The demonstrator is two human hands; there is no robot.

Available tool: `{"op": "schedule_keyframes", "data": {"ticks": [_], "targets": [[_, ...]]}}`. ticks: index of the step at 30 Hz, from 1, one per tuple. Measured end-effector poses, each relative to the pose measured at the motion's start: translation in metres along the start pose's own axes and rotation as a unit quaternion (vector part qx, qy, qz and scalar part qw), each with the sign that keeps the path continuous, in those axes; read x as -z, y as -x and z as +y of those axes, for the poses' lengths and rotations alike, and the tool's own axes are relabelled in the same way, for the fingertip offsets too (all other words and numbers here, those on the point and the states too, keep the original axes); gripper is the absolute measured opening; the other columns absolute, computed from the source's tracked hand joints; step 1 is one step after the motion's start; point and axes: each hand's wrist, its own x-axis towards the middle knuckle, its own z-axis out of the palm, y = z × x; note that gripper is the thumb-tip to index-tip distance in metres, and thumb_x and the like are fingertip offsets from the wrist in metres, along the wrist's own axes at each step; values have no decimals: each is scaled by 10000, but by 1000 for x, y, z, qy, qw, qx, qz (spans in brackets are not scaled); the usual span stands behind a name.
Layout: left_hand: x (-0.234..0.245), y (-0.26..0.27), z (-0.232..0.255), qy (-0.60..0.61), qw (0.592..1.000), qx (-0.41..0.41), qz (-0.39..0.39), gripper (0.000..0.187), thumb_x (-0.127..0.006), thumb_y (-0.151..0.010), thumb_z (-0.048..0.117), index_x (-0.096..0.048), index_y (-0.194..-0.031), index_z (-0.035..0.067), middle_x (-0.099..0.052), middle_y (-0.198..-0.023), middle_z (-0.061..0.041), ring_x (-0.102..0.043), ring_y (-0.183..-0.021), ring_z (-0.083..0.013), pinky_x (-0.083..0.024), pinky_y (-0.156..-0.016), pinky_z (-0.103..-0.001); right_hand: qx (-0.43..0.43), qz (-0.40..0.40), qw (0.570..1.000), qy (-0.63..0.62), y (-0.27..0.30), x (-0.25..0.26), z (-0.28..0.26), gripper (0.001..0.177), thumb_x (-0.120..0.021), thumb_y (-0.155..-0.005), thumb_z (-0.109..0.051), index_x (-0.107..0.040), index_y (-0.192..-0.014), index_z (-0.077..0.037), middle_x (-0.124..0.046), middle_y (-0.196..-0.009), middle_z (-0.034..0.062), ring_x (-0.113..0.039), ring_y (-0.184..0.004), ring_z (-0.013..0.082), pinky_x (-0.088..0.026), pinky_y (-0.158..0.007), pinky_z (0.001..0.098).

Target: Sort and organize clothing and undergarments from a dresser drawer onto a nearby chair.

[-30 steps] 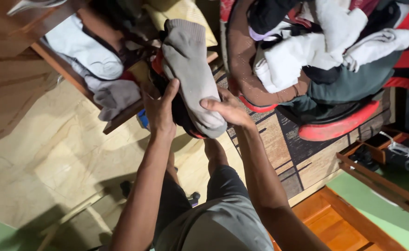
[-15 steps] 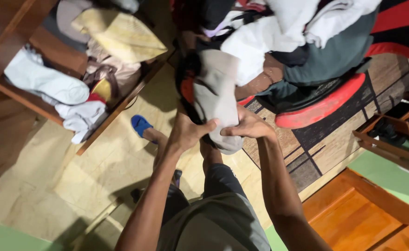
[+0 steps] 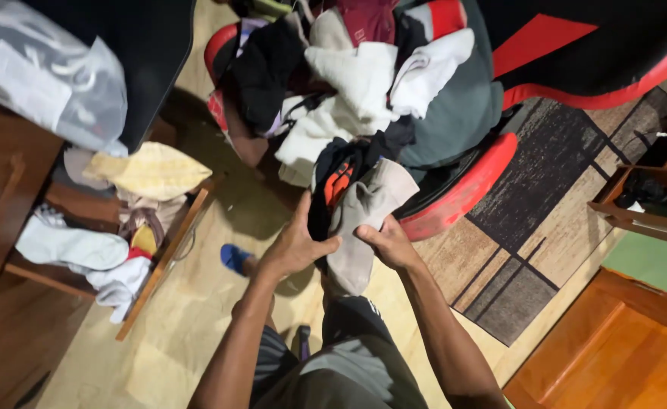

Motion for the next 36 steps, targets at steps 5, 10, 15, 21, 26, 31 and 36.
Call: {"op": "schedule_keyframes", "data": {"ticks": [5, 10, 15, 21, 26, 31, 36], "targets": [[10, -39, -16, -35, 997, -65, 27, 1041, -857, -794, 294, -244, -1582, 0, -474, -1506, -229, -478, -1383, -319, -387, -1113, -419, -2, 117, 993, 26, -14, 32, -4, 702, -790, -915, -209, -440, -1470, 39, -642, -1250, 134, -607, -1065, 229, -509, -892, 377], [61, -104, -14, -172, 967, -103, 160, 633, -773, -922, 354, -566, -1423, 25, -609, -1389, -173, -602, -1288, -334, -480, -1095, -409, 67, 197, 974, 91, -43, 13, -45, 667, -728, -949, -229, -402, -1458, 51, -619, -1316, 124, -618, -1175, 193, -529, -996, 353], [116, -199, -23, -285, 924, -145, 208, 690, -803, -888, 278, -513, -1458, 19, -541, -1420, -220, -530, -1295, -431, -455, -1087, -480, 93, 233, 966, 64, -106, -27, -92, 670, -697, -965, -220, -369, -1503, 9, -591, -1387, 124, -597, -1231, 203, -510, -1041, 354], [155, -281, -64, -357, 905, -118, 198, 1019, -908, -734, 290, -345, -1557, 74, -352, -1541, -312, -349, -1336, -564, -338, -1088, -601, 207, 214, 954, -19, -211, -57, -148, 603, -686, -1021, -196, -386, -1505, 3, -596, -1383, 148, -622, -1221, 243, -538, -1061, 418], [163, -278, -87, -405, 901, -51, 147, 1070, -914, -744, 337, -286, -1596, 182, -361, -1553, -293, -364, -1398, -534, -336, -1127, -634, 245, 143, 953, -109, -295, -68, -173, 615, -702, -1053, -259, -402, -1501, 36, -631, -1348, 167, -675, -1179, 270, -579, -1039, 450], [170, -272, -137, -314, 944, 19, 103, 1099, -847, -721, 277, -266, -1651, 193, -427, -1549, -277, -455, -1379, -496, -410, -1096, -592, 292, 301, 905, 71, -423, 5, -86, 733, -698, -1042, -295, -259, -1534, 24, -528, -1411, 181, -543, -1261, 275, -450, -1083, 399], [176, -266, -103, -281, 954, 33, 96, 969, -876, -783, 348, -331, -1561, 159, -404, -1499, -323, -430, -1350, -512, -415, -1059, -559, 253, 359, 878, 192, -436, -2, -78, 708, -705, -1027, -315, -311, -1502, 32, -562, -1426, 198, -539, -1303, 313, -414, -1128, 389]]}}
